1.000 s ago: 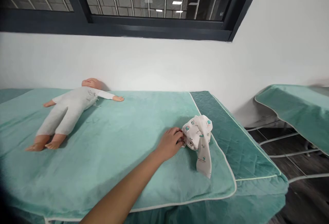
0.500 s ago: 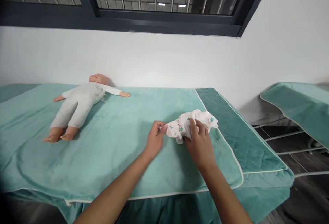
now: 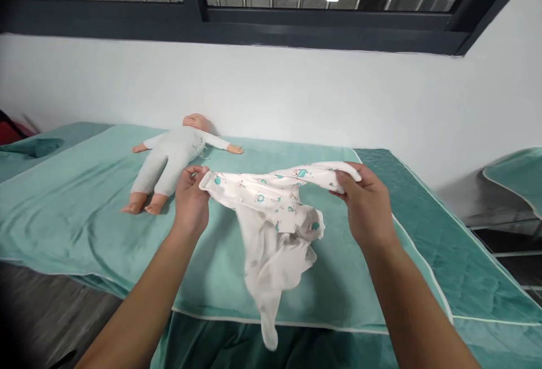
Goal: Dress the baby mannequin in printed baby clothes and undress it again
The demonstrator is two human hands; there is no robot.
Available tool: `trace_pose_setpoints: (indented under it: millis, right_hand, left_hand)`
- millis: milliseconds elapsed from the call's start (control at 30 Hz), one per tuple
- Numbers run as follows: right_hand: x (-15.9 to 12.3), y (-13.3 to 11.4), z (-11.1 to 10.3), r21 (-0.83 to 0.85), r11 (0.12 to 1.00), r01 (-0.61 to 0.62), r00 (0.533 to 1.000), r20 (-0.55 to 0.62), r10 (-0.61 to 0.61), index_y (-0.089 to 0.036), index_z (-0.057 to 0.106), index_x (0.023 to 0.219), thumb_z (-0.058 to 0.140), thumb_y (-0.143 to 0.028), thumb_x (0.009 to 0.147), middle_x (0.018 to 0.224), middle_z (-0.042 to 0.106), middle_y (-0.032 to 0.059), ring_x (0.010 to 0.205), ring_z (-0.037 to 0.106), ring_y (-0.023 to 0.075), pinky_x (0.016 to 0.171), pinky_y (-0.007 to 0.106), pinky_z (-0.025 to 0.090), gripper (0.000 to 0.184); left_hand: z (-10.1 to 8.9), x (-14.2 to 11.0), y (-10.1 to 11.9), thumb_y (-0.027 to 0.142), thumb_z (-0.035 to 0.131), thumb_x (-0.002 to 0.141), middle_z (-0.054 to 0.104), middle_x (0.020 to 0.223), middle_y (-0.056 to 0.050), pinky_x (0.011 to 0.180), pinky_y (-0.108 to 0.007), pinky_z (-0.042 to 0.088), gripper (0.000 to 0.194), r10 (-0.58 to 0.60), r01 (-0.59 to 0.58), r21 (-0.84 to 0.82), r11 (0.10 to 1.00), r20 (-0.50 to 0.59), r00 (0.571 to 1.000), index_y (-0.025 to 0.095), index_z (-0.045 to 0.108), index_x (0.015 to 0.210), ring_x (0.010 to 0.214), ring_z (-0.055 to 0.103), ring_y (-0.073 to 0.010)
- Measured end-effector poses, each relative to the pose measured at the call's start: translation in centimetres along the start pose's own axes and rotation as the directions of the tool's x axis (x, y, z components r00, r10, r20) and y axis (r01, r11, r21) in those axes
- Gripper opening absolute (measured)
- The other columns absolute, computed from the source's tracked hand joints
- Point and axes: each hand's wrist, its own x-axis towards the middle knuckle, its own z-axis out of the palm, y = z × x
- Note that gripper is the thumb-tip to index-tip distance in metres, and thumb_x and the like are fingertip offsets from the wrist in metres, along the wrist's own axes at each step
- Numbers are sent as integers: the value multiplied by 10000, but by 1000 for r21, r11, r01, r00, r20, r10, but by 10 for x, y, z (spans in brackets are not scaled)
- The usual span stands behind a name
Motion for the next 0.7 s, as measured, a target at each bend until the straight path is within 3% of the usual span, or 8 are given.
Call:
trace_pose_setpoints:
  millis: [100, 167, 300, 433, 533, 600, 633, 700]
  right_hand:
    - [1, -1, 13, 249, 966, -66, 998, 24, 62, -249, 669, 964, 728, -366, 815, 1010, 710, 12, 936, 689, 182, 735, 303, 604, 198]
    - [-5, 4, 24, 256, 966, -41, 996, 84, 20, -265, 651, 1039, 706, -398, 857, 1132, 710, 19, 1053, 691, 198, 815, 336, 621, 232]
    - [-36, 34, 42, -64, 993, 103, 925, 374, -72, -300, 519, 1364, 629, -477, 936, 1423, 620, 78, 1306, 599, 270, 1033, 497, 551, 476]
    - [-79, 61, 43, -455, 747, 486, 826, 519, -221, -272, 480, 1441, 647, -415, 936, 1512, 542, 126, 1415, 492, 332, 1129, 589, 452, 550]
    - [-109, 65, 41, -472, 558, 682, 717, 581, -385, -277, 500, 1414, 576, -287, 975, 1495, 560, 109, 1424, 485, 301, 1155, 560, 437, 446]
    - [-120, 64, 42, -459, 457, 762, 639, 648, -414, -283, 487, 1424, 577, -244, 969, 1488, 574, 94, 1423, 489, 289, 1190, 564, 387, 466]
    - [-121, 65, 43, -480, 423, 769, 634, 662, -400, -275, 478, 1434, 585, -247, 963, 1497, 568, 97, 1429, 481, 297, 1203, 580, 358, 484]
    - [-116, 70, 47, -574, 407, 711, 700, 630, -335, -247, 490, 1421, 609, -278, 943, 1525, 537, 120, 1448, 448, 337, 1198, 629, 321, 494]
  left_hand:
    - [-18, 9, -4, 356, 749, 791, 476, 705, 68, 545, -198, 340, 289, -3, 2, -7, 1000, -95, 995, 211, 520, 894, 569, 422, -70]
    - [-26, 13, -11, 360, 727, 813, 454, 695, 74, 556, -199, 336, 269, 13, -11, 16, 1000, -166, 986, 203, 522, 889, 569, 401, -66]
    - [-40, 20, -26, 341, 681, 861, 461, 722, 67, 625, -212, 370, 213, 62, -35, 115, 993, -247, 967, 193, 531, 892, 632, 433, -78]
    - [-51, 18, -33, 301, 617, 912, 565, 883, 10, 823, -266, 440, 122, 260, -148, 389, 909, -253, 932, 198, 552, 918, 849, 549, -128]
    - [-49, 6, -36, 245, 573, 927, 623, 1013, -34, 950, -330, 447, 49, 370, -297, 601, 742, 2, 929, 214, 588, 963, 1024, 581, -184]
    - [-38, -6, -40, 242, 561, 934, 650, 1097, -50, 1003, -366, 452, 110, 247, -383, 631, 675, 296, 923, 230, 610, 1032, 1101, 589, -211]
    - [-31, -13, -44, 260, 573, 933, 654, 1158, -57, 1028, -378, 452, 155, 148, -414, 631, 656, 431, 890, 238, 615, 1081, 1149, 584, -222]
    - [-17, -24, -53, 311, 621, 915, 635, 1282, -66, 1075, -400, 439, 264, -29, -459, 645, 611, 598, 801, 252, 609, 1172, 1251, 550, -245]
